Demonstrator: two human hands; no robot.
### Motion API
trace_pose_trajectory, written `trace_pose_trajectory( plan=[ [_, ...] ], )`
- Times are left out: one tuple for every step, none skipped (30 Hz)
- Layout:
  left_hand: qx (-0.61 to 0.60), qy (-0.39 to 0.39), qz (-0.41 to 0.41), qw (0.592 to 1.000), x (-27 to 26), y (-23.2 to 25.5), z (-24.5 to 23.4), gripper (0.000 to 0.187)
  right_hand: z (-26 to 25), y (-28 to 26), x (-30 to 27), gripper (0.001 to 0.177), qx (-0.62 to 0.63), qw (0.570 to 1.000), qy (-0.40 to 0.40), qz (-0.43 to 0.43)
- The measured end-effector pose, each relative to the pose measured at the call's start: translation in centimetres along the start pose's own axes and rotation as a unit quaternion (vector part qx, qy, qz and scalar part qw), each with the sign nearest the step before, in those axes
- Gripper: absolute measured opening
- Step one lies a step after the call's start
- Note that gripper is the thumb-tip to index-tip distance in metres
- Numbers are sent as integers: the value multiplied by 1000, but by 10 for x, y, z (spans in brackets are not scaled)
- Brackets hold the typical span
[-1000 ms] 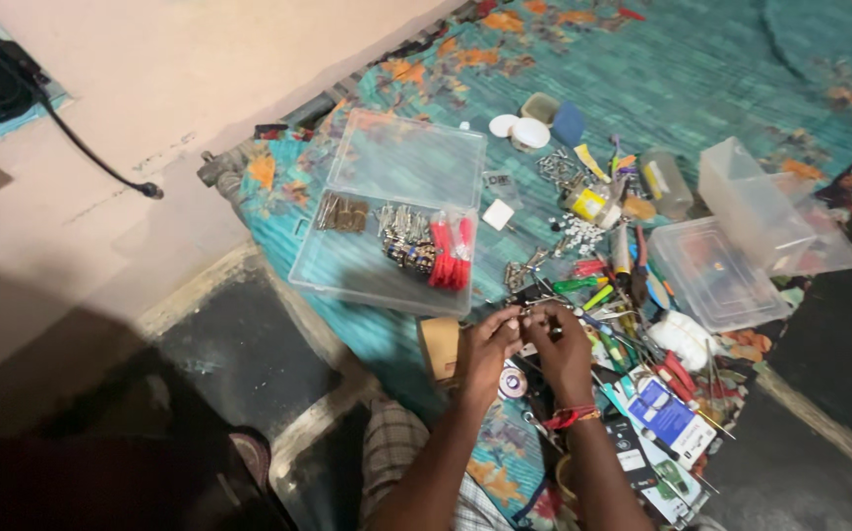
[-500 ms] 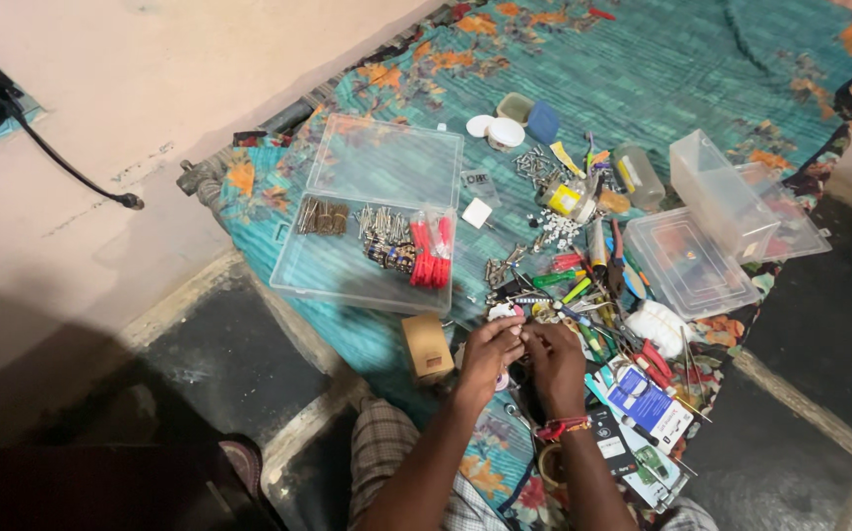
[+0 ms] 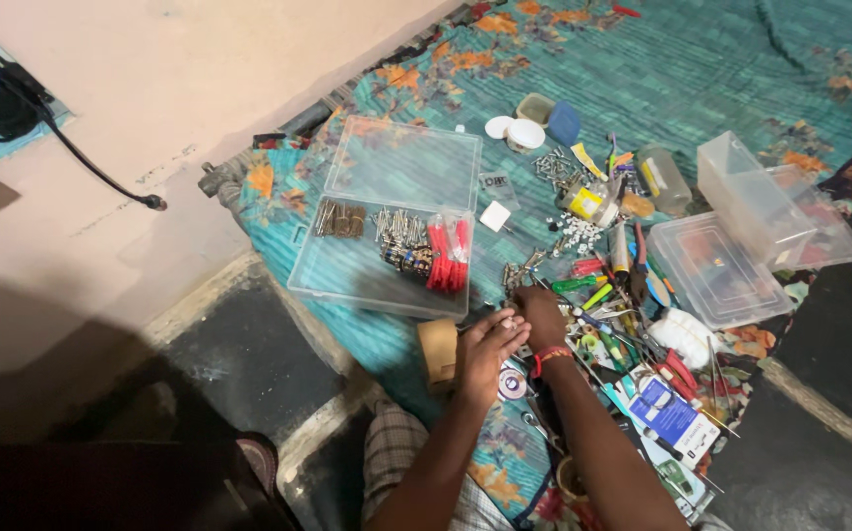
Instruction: The person sits on the floor and assembles small electrical components using pliers and other tools. They handle wires, connectors, and small parts, organizing them on a patterned cloth spread over the floor.
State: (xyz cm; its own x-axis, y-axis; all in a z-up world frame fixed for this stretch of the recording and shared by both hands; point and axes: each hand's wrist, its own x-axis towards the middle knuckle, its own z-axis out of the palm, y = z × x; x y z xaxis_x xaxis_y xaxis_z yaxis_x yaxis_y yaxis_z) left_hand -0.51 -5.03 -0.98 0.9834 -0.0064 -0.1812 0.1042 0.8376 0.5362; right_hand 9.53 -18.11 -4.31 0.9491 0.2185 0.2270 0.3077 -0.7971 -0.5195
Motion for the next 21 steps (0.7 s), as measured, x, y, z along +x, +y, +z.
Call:
trace_pose_trajectory(
  plan=[
    [6,3,5,1000,0,0,1,36,6,0,3,22,-26,1000,-7,-6],
    [12,7,9,1000,1,0,2,36,12,-1,6,21,-51,999,-15,-12],
    [18,11,13,1000,0,0,2,37,17,0,7,22,-77,997,-23,-17],
    [16,7,17,1000,-1,1,2,37,22,1,11,23,-110,993,-37,-15],
    [14,2,20,1000,-1,2,2,37,29,3,16,23,-144,988,-50,-11],
    [11,-2,23,1000,-2,3,2,37,35,4,18,24,-177,982,-63,-7],
    [10,-4,24,1000,-3,3,2,36,40,6,18,20,-194,979,-59,-8],
    [8,-6,26,1000,-5,4,2,36,44,6,17,17,-210,976,-54,-9],
    [6,-10,29,999,-4,5,3,36,45,6,19,14,-227,973,-48,-11],
    [7,-9,26,1000,-4,6,3,36,42,7,17,15,-181,982,-45,-4],
    [7,-9,24,1000,-4,6,4,36,37,9,15,16,-136,990,-43,1],
    [6,-8,22,1000,-3,5,4,36,32,10,12,17,-90,995,-41,6],
    [11,-8,21,1000,-4,4,4,36,25,12,8,17,-28,999,-34,-9],
    [15,-7,21,1000,-3,4,4,35,16,15,4,17,35,999,-26,-24],
    [21,-8,21,1000,-3,3,4,35,10,16,1,17,98,994,-17,-39],
    [17,-7,20,1000,-3,1,3,35,7,15,-3,18,110,993,-28,-30],
    [13,-7,18,1000,-3,-1,2,35,5,14,-7,19,121,992,-37,-20],
    [10,-7,16,1000,-3,-4,1,35,4,14,-9,20,133,990,-47,-10],
    [9,-2,16,1000,-1,-5,0,34,5,13,-10,19,99,993,-48,-39],
    [8,2,16,1000,0,-7,0,34,7,14,-10,19,66,994,-50,-67],
    [8,6,16,1000,1,-9,-1,34,11,15,-11,19,32,994,-52,-95]
  ],
)
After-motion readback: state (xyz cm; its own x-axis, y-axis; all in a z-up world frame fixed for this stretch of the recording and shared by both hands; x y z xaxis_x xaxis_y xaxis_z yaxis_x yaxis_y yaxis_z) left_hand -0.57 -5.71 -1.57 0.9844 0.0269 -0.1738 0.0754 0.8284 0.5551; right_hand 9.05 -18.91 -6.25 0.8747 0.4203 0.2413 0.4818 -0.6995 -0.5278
